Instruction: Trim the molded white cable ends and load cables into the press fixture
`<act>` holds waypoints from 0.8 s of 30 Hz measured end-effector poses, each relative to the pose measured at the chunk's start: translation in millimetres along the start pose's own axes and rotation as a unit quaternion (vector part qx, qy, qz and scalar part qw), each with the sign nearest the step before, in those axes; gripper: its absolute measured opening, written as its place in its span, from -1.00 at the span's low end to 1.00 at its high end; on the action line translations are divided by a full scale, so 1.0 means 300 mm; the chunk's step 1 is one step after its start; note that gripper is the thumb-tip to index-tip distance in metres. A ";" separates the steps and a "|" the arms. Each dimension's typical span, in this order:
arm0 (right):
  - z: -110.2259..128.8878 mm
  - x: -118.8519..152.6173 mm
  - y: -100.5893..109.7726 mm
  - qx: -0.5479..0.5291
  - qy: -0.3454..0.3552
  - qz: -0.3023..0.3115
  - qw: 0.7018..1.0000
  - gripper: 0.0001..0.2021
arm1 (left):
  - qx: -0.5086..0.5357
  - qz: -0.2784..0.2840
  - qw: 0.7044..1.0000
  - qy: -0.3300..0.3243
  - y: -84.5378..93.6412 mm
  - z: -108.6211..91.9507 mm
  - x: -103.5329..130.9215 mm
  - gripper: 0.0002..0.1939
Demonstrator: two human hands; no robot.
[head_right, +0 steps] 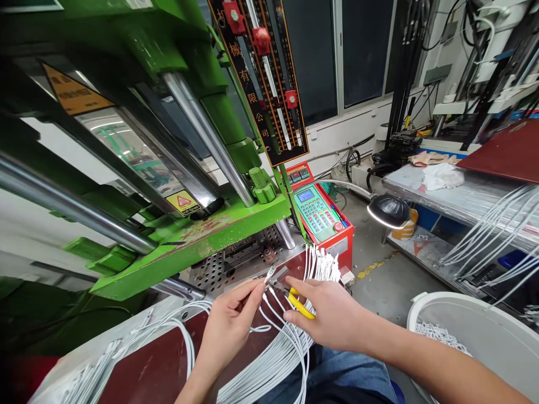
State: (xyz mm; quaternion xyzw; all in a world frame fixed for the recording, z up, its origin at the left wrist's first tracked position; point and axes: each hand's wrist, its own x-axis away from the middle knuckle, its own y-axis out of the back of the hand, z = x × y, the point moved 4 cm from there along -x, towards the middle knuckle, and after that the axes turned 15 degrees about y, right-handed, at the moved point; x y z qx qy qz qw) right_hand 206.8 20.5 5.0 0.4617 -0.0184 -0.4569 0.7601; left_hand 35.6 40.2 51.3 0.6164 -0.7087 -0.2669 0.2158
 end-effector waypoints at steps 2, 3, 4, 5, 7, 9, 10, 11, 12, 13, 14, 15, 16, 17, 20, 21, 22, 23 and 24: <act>-0.004 -0.001 -0.009 0.119 -0.011 -0.047 0.992 -0.43 | -0.021 -0.007 1.000 -0.010 -0.001 -0.004 0.001 -0.72; -0.005 -0.001 -0.017 0.161 -0.011 -0.055 0.985 -0.42 | -0.030 -0.005 0.999 -0.013 -0.003 -0.005 0.001 -0.72; -0.007 -0.002 -0.025 0.184 -0.010 -0.054 0.981 -0.43 | -0.037 0.000 0.999 -0.015 -0.006 -0.005 0.000 -0.72; -0.010 -0.003 -0.031 0.191 -0.009 -0.047 0.980 -0.43 | -0.040 0.005 0.999 -0.015 -0.008 -0.003 -0.001 -0.71; -0.018 -0.007 -0.028 0.159 -0.014 -0.039 0.986 -0.45 | -0.035 0.009 0.999 -0.014 -0.011 0.002 -0.003 -0.71; -0.027 -0.012 -0.015 0.052 -0.019 -0.025 0.998 -0.47 | -0.017 0.008 1.000 -0.012 -0.012 0.010 -0.006 -0.71; -0.030 -0.015 -0.013 -0.035 -0.019 -0.003 0.999 -0.50 | -0.006 0.006 1.000 -0.009 -0.013 0.014 -0.008 -0.71; -0.029 -0.017 -0.015 -0.134 -0.020 0.031 0.990 -0.52 | 0.004 0.004 1.000 -0.005 -0.013 0.018 -0.009 -0.71; -0.024 -0.018 -0.019 -0.224 -0.018 0.068 0.972 -0.51 | 0.014 0.001 1.000 0.000 -0.013 0.022 -0.010 -0.71; -0.018 -0.017 -0.022 -0.283 -0.015 0.095 0.954 -0.49 | 0.022 -0.002 1.000 0.006 -0.013 0.026 -0.011 -0.71; -0.015 -0.017 -0.021 -0.296 -0.013 0.099 0.950 -0.48 | 0.029 -0.005 0.999 0.013 -0.013 0.029 -0.011 -0.71; -0.016 -0.018 -0.017 -0.262 -0.013 0.079 0.962 -0.51 | 0.032 -0.008 0.999 0.020 -0.012 0.031 -0.011 -0.71; -0.019 -0.018 -0.010 -0.187 -0.013 0.039 0.982 -0.53 | 0.032 -0.010 0.999 0.024 -0.011 0.032 -0.011 -0.71; -0.020 -0.017 -0.003 -0.088 -0.011 -0.007 0.996 -0.53 | 0.029 -0.010 0.999 0.025 -0.011 0.032 -0.010 -0.71; -0.015 -0.010 -0.006 0.160 -0.009 -0.078 0.984 -0.43 | 0.011 -0.002 1.000 0.020 -0.009 0.027 -0.010 -0.72; -0.015 -0.010 -0.013 0.200 -0.002 -0.078 0.977 -0.43 | 0.006 0.005 1.000 0.019 -0.009 0.026 -0.010 -0.72; -0.017 -0.012 -0.019 0.221 0.005 -0.073 0.972 -0.43 | 0.003 0.011 1.000 0.019 -0.009 0.025 -0.011 -0.72; -0.020 -0.014 -0.023 0.227 0.012 -0.067 0.972 -0.43 | 0.001 0.016 1.000 0.018 -0.009 0.025 -0.013 -0.72; -0.023 -0.016 -0.024 0.223 0.015 -0.060 0.973 -0.44 | 0.000 0.019 1.000 0.015 -0.008 0.025 -0.014 -0.72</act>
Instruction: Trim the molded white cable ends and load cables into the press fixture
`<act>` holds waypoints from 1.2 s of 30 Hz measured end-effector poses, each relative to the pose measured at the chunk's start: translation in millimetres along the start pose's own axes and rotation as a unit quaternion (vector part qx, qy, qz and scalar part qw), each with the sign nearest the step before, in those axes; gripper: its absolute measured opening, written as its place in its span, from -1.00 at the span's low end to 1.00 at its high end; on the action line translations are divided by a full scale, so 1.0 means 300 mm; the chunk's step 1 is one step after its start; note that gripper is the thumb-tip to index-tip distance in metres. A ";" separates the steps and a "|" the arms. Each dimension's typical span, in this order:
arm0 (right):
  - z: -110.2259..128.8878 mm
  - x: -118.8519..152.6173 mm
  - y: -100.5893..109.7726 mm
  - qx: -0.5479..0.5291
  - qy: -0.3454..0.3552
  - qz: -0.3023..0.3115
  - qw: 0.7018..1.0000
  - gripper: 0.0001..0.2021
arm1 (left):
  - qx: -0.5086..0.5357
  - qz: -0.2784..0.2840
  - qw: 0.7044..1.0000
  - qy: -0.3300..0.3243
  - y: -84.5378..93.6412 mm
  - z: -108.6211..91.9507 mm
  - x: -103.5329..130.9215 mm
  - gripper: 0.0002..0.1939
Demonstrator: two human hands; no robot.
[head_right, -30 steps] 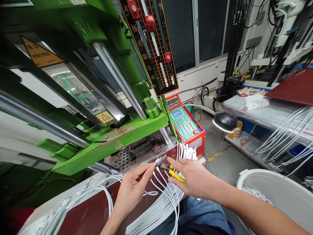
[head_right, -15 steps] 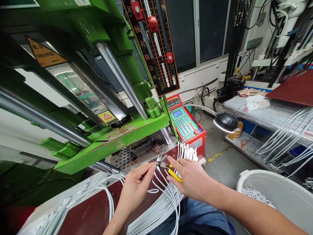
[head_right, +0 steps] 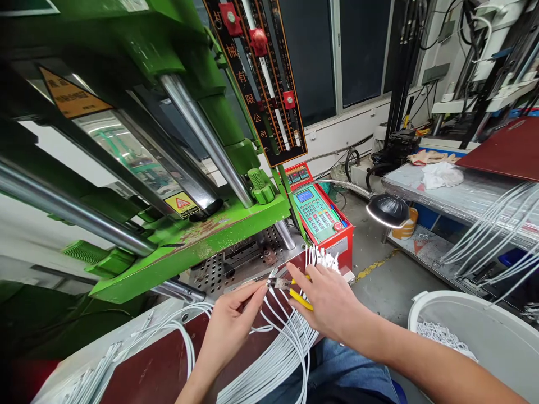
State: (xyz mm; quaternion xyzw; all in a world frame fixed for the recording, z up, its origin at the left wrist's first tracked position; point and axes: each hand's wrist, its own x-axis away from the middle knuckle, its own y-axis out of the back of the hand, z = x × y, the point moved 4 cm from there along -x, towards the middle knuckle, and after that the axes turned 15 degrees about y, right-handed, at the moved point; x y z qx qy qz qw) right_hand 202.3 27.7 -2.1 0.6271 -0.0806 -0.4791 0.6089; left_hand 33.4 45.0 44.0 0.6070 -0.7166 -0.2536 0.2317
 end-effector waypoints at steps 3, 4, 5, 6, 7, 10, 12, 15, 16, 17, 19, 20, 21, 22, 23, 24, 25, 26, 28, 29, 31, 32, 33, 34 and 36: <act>-0.010 -0.003 0.002 -0.064 -0.007 0.021 0.998 -0.46 | 0.010 -0.007 1.000 -0.010 0.001 0.001 -0.004 -0.73; -0.012 -0.003 0.004 -0.092 -0.014 0.027 0.995 -0.45 | 0.020 -0.010 1.000 -0.006 0.000 0.003 -0.005 -0.72; -0.013 -0.002 0.007 -0.115 -0.020 0.029 0.993 -0.44 | 0.032 -0.011 0.999 0.001 -0.001 0.006 -0.006 -0.71; -0.013 -0.001 0.010 -0.130 -0.025 0.030 0.991 -0.44 | 0.044 -0.008 0.999 0.012 -0.004 0.009 -0.006 -0.70; -0.014 -0.001 0.014 -0.139 -0.031 0.027 0.989 -0.44 | 0.053 -0.001 0.998 0.022 -0.008 0.011 -0.006 -0.68; -0.018 -0.003 0.016 -0.202 -0.041 0.022 0.978 -0.43 | 0.062 0.025 0.997 0.035 -0.018 0.016 -0.005 -0.66; -0.019 -0.008 0.011 -0.304 -0.040 0.035 0.951 -0.45 | 0.061 0.028 0.997 0.031 -0.018 0.018 -0.003 -0.66; -0.014 -0.018 0.007 -0.478 -0.032 0.063 0.875 -0.55 | 0.059 0.016 0.998 0.024 -0.010 0.025 -0.002 -0.66; -0.010 -0.019 0.005 -0.526 -0.036 0.078 0.846 -0.55 | 0.057 0.013 0.998 0.021 -0.007 0.026 -0.002 -0.67; -0.005 -0.019 0.003 -0.561 -0.040 0.095 0.821 -0.54 | 0.055 0.011 0.998 0.019 -0.004 0.027 -0.002 -0.67; 0.005 -0.016 -0.001 -0.564 -0.045 0.112 0.817 -0.53 | 0.061 0.008 0.998 0.021 0.000 0.027 -0.002 -0.67; 0.007 -0.016 -0.002 -0.524 -0.047 0.101 0.844 -0.54 | 0.069 0.007 0.997 0.026 0.002 0.028 -0.003 -0.67; 0.008 -0.015 0.000 -0.461 -0.049 0.077 0.883 -0.56 | 0.080 0.006 0.996 0.032 0.003 0.028 -0.003 -0.67; 0.009 -0.013 0.003 -0.381 -0.053 0.045 0.922 -0.55 | 0.090 0.004 0.995 0.040 0.002 0.029 -0.002 -0.67; 0.012 -0.011 0.005 -0.297 -0.058 0.012 0.953 -0.51 | 0.101 0.001 0.994 0.050 0.001 0.031 0.000 -0.66; 0.018 -0.008 0.006 -0.221 -0.064 -0.015 0.973 -0.46 | 0.112 -0.002 0.992 0.061 -0.003 0.033 0.002 -0.66; 0.026 -0.005 0.004 -0.159 -0.065 -0.034 0.984 -0.43 | 0.123 -0.008 0.990 0.072 -0.007 0.036 0.006 -0.65; 0.035 -0.003 0.001 -0.113 -0.063 -0.047 0.990 -0.42 | 0.134 -0.015 0.988 0.082 -0.013 0.039 0.011 -0.64; 0.049 -0.002 -0.004 -0.059 -0.055 -0.064 0.995 -0.43 | 0.158 -0.028 0.983 0.093 -0.029 0.041 0.022 -0.64; 0.053 -0.002 -0.005 -0.043 -0.052 -0.069 0.995 -0.43 | 0.171 -0.035 0.980 0.094 -0.037 0.041 0.028 -0.64; 0.056 -0.004 -0.004 -0.026 -0.051 -0.077 0.995 -0.42 | 0.198 -0.051 0.974 0.095 -0.054 0.039 0.040 -0.64; 0.057 -0.004 -0.002 -0.020 -0.051 -0.079 0.995 -0.41 | 0.209 -0.060 0.971 0.097 -0.061 0.038 0.045 -0.64; 0.058 -0.005 -0.001 -0.016 -0.050 -0.080 0.995 -0.40 | 0.215 -0.072 0.969 0.097 -0.066 0.037 0.049 -0.64; 0.058 -0.005 0.000 -0.012 -0.051 -0.080 0.995 -0.40 | 0.216 -0.084 0.968 0.096 -0.069 0.036 0.052 -0.64; 0.060 -0.005 0.001 -0.006 -0.052 -0.080 0.995 -0.39 | 0.203 -0.100 0.970 0.086 -0.073 0.035 0.055 -0.65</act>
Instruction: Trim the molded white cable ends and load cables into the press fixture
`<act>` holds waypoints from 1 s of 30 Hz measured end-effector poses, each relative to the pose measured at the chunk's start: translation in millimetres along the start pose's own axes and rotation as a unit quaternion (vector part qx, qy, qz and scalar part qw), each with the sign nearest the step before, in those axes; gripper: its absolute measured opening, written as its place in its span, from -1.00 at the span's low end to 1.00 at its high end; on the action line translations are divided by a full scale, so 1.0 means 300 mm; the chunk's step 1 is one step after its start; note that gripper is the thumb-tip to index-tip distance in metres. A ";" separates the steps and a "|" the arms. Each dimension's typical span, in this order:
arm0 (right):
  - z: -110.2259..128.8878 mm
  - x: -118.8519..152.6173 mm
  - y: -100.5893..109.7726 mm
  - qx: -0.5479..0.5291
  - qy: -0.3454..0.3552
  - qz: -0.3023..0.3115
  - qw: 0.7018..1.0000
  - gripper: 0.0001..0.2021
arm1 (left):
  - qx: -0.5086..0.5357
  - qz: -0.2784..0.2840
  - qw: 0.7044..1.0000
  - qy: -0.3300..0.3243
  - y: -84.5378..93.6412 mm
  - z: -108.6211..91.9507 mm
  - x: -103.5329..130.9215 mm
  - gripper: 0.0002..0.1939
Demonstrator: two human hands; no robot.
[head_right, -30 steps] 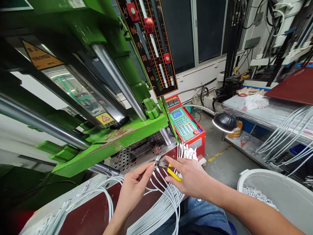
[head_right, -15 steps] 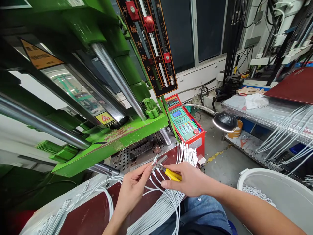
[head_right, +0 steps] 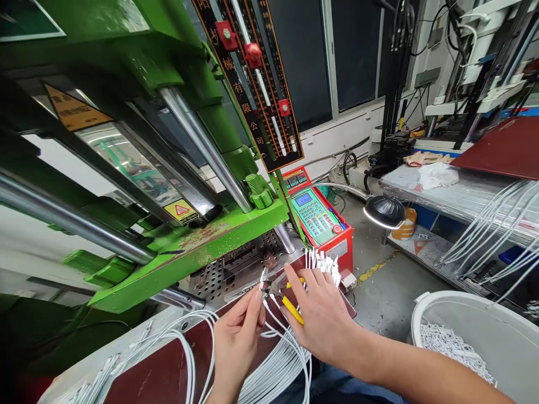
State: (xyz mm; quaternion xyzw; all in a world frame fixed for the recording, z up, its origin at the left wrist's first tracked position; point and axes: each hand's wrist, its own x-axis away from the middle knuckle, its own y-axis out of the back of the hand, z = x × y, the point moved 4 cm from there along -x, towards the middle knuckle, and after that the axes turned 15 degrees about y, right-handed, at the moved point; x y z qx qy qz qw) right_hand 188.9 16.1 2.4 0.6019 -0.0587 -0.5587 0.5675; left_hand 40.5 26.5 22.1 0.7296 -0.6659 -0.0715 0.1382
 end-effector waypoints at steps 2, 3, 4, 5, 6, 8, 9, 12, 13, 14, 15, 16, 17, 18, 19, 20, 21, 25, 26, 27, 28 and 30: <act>0.002 0.001 -0.001 0.006 -0.003 0.001 1.000 -0.38 | -0.020 -0.009 1.000 -0.018 -0.001 0.004 -0.001 -0.65; 0.002 0.001 -0.002 0.010 -0.005 0.003 1.000 -0.37 | -0.028 -0.015 0.999 -0.028 0.000 0.007 -0.002 -0.65; 0.002 0.001 -0.004 0.014 -0.007 0.006 1.000 -0.36 | -0.034 -0.023 0.998 -0.039 0.001 0.010 -0.003 -0.64; 0.002 0.001 -0.005 0.019 -0.009 0.010 1.000 -0.35 | -0.038 -0.034 0.997 -0.052 0.002 0.014 -0.004 -0.64; 0.001 0.001 -0.006 0.023 -0.011 0.013 1.000 -0.34 | -0.041 -0.046 0.996 -0.067 0.003 0.017 -0.005 -0.64; -0.001 0.000 -0.006 0.030 -0.013 0.021 0.999 -0.33 | -0.055 -0.064 0.991 -0.100 0.002 0.022 -0.005 -0.66; -0.001 -0.001 -0.006 0.033 -0.012 0.026 0.999 -0.34 | -0.068 -0.071 0.988 -0.118 0.000 0.023 -0.005 -0.67; 0.000 -0.004 -0.006 0.046 -0.006 0.041 0.998 -0.39 | -0.124 -0.099 0.968 -0.195 -0.009 0.020 0.000 -0.70; 0.000 -0.004 -0.007 0.049 -0.004 0.047 0.998 -0.40 | -0.144 -0.113 0.956 -0.228 -0.012 0.017 0.003 -0.70; 0.001 -0.005 -0.008 0.053 -0.001 0.052 0.997 -0.42 | -0.163 -0.128 0.943 -0.261 -0.015 0.014 0.006 -0.69; 0.002 -0.006 -0.010 0.056 0.001 0.054 0.997 -0.43 | -0.179 -0.140 0.929 -0.291 -0.018 0.011 0.010 -0.68; 0.002 -0.007 -0.011 0.060 0.003 0.054 0.997 -0.43 | -0.194 -0.150 0.916 -0.316 -0.022 0.009 0.013 -0.67; 0.003 -0.008 -0.014 0.064 0.007 0.053 0.997 -0.44 | -0.207 -0.157 0.905 -0.338 -0.027 0.007 0.016 -0.66; 0.003 -0.009 -0.016 0.070 0.010 0.051 0.996 -0.44 | -0.218 -0.163 0.895 -0.354 -0.031 0.007 0.018 -0.64; 0.002 -0.011 -0.019 0.076 0.013 0.051 0.996 -0.45 | -0.228 -0.168 0.886 -0.367 -0.034 0.007 0.019 -0.63; 0.000 -0.012 -0.023 0.082 0.015 0.054 0.995 -0.47 | -0.237 -0.174 0.878 -0.379 -0.037 0.007 0.021 -0.62; -0.002 -0.013 -0.026 0.085 0.017 0.058 0.994 -0.48 | -0.245 -0.180 0.870 -0.388 -0.039 0.006 0.021 -0.62; -0.009 -0.017 -0.026 0.080 0.014 0.073 0.994 -0.45 | -0.268 -0.189 0.858 -0.395 -0.041 0.005 0.014 -0.64; -0.009 -0.017 -0.021 0.077 0.013 0.073 0.994 -0.42 | -0.269 -0.189 0.859 -0.391 -0.039 0.004 0.011 -0.65; -0.007 -0.017 -0.016 0.075 0.011 0.073 0.994 -0.40 | -0.270 -0.188 0.862 -0.387 -0.038 0.002 0.008 -0.65; -0.006 -0.016 -0.011 0.074 0.007 0.073 0.995 -0.38 | -0.268 -0.188 0.864 -0.382 -0.036 0.001 0.007 -0.65; -0.002 -0.015 -0.003 0.073 0.000 0.072 0.995 -0.36 | -0.263 -0.183 0.871 -0.373 -0.034 -0.002 0.005 -0.65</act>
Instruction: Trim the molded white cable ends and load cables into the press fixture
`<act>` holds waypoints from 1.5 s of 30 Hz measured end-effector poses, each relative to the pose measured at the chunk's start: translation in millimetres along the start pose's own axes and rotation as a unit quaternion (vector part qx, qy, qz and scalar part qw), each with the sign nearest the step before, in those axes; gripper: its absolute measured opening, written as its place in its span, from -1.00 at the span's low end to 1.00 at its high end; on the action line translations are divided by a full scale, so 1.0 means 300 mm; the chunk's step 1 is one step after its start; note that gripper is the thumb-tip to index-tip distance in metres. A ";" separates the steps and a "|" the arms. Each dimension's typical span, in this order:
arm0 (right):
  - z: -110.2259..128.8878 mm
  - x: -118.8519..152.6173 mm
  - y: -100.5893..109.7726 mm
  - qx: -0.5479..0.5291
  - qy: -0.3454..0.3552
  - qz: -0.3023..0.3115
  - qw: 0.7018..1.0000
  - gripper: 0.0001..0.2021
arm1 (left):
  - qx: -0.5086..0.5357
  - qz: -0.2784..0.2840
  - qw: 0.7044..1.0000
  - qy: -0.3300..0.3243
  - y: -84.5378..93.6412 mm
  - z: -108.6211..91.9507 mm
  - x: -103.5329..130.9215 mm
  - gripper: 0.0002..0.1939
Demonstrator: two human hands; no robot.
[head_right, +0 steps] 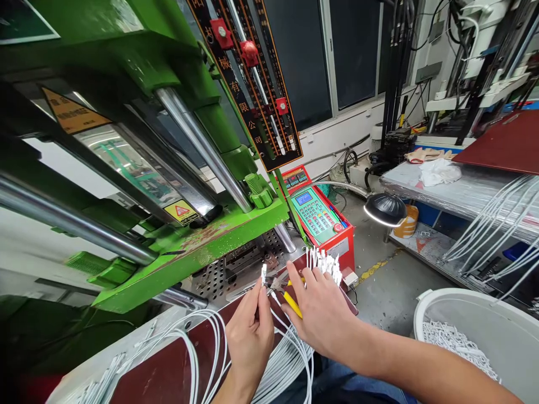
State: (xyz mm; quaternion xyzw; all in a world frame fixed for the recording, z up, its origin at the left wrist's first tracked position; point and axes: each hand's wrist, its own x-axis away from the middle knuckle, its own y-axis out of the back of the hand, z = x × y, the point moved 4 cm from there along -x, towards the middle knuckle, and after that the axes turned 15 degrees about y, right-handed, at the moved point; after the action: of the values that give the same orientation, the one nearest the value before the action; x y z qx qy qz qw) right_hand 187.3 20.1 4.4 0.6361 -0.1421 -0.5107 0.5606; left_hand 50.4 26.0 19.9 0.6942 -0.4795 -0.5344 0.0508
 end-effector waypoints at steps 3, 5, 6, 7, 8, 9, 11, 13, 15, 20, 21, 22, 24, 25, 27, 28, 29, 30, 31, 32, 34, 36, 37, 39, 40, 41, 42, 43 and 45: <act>0.004 0.001 0.004 -0.004 -0.002 0.000 1.000 -0.38 | 0.013 0.007 1.000 0.010 0.005 -0.001 0.001 -0.65; 0.003 0.000 0.003 -0.004 -0.002 0.002 1.000 -0.38 | 0.018 0.006 1.000 0.013 0.009 -0.003 0.005 -0.64; 0.003 0.000 0.002 -0.003 -0.002 0.003 1.000 -0.39 | 0.019 0.005 1.000 0.013 0.011 -0.003 0.007 -0.64; 0.002 -0.001 0.002 -0.001 -0.001 0.004 1.000 -0.39 | 0.020 0.005 1.000 0.014 0.012 -0.003 0.008 -0.64; 0.001 -0.001 0.002 0.000 0.000 0.004 1.000 -0.39 | 0.020 0.006 1.000 0.016 0.013 -0.003 0.009 -0.64; 0.001 -0.001 0.002 -0.001 0.002 0.005 1.000 -0.39 | 0.020 0.008 1.000 0.017 0.013 -0.003 0.009 -0.64; 0.000 -0.001 0.002 -0.006 0.006 0.005 1.000 -0.38 | 0.023 0.013 0.999 0.023 0.013 -0.003 0.006 -0.64; -0.001 0.000 0.004 -0.013 0.008 0.003 1.000 -0.37 | 0.028 0.022 0.999 0.039 0.011 -0.003 0.001 -0.66; -0.002 0.002 0.005 -0.017 0.011 0.000 1.000 -0.37 | 0.033 0.029 0.997 0.058 0.012 -0.002 -0.004 -0.68; -0.004 0.007 0.002 -0.031 0.013 -0.006 0.999 -0.38 | 0.028 0.027 0.998 0.050 0.019 -0.008 -0.006 -0.69; -0.004 0.008 -0.001 -0.036 0.013 -0.005 0.999 -0.39 | 0.024 0.024 0.999 0.042 0.019 -0.008 -0.004 -0.68; -0.003 0.009 -0.004 -0.041 0.012 -0.005 0.999 -0.40 | 0.018 0.020 0.999 0.034 0.019 -0.009 -0.002 -0.68; -0.002 0.011 -0.009 -0.051 0.012 -0.007 0.999 -0.43 | 0.011 0.011 1.000 0.024 0.016 -0.007 0.003 -0.67; -0.001 0.011 -0.012 -0.055 0.011 -0.009 0.998 -0.44 | 0.009 0.007 1.000 0.020 0.014 -0.005 0.006 -0.67; 0.000 0.011 -0.016 -0.059 0.007 -0.015 0.998 -0.45 | 0.010 0.004 1.000 0.018 0.007 -0.001 0.012 -0.66; -0.001 0.010 -0.016 -0.058 0.006 -0.017 0.998 -0.45 | 0.010 0.004 1.000 0.016 0.005 0.000 0.014 -0.66; 0.000 0.008 -0.016 -0.058 0.007 -0.018 0.998 -0.44 | 0.007 0.003 1.000 0.012 0.003 0.001 0.016 -0.65; -0.001 0.005 -0.014 -0.055 0.011 -0.018 0.998 -0.44 | 0.002 0.002 1.000 0.006 0.002 0.000 0.017 -0.64; -0.001 0.002 -0.012 -0.052 0.015 -0.017 0.998 -0.44 | -0.004 -0.001 1.000 -0.002 0.002 -0.001 0.019 -0.62; -0.001 -0.001 -0.010 -0.047 0.020 -0.013 0.999 -0.45 | -0.011 -0.003 1.000 -0.012 0.003 -0.003 0.020 -0.61; -0.002 -0.007 -0.009 -0.036 0.029 -0.004 0.999 -0.47 | -0.028 -0.008 0.999 -0.031 0.004 -0.008 0.023 -0.58; -0.003 -0.011 -0.015 -0.027 0.033 0.004 0.999 -0.48 | -0.049 -0.012 0.998 -0.044 0.004 -0.011 0.027 -0.57; -0.003 -0.011 -0.021 -0.025 0.034 0.007 0.999 -0.48 | -0.061 -0.015 0.997 -0.049 0.002 -0.012 0.028 -0.56; -0.002 -0.009 -0.038 -0.022 0.034 0.006 0.999 -0.50 | -0.081 -0.020 0.995 -0.056 -0.001 -0.010 0.032 -0.55; -0.003 -0.008 -0.047 -0.022 0.032 0.006 0.999 -0.50 | -0.086 -0.022 0.994 -0.057 -0.003 -0.008 0.032 -0.55; -0.004 -0.007 -0.055 -0.027 0.030 0.006 0.999 -0.51 | -0.086 -0.023 0.995 -0.056 -0.004 -0.004 0.032 -0.56; -0.006 -0.007 -0.060 -0.040 0.025 0.006 0.999 -0.51 | -0.078 -0.020 0.995 -0.050 -0.004 0.000 0.030 -0.58; -0.010 -0.008 -0.063 -0.067 0.019 0.006 0.998 -0.50 | -0.063 -0.013 0.997 -0.038 -0.003 0.006 0.026 -0.60; -0.019 -0.012 -0.056 -0.162 0.012 0.004 0.987 -0.50 | -0.023 0.006 1.000 -0.001 0.005 0.016 0.014 -0.65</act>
State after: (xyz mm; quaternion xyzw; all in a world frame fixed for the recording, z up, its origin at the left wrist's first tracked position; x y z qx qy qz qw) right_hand 183.7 31.5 -9.2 0.5428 -0.0530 -0.5170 0.6598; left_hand 45.6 24.3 15.7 0.6891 -0.4719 -0.5456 0.0694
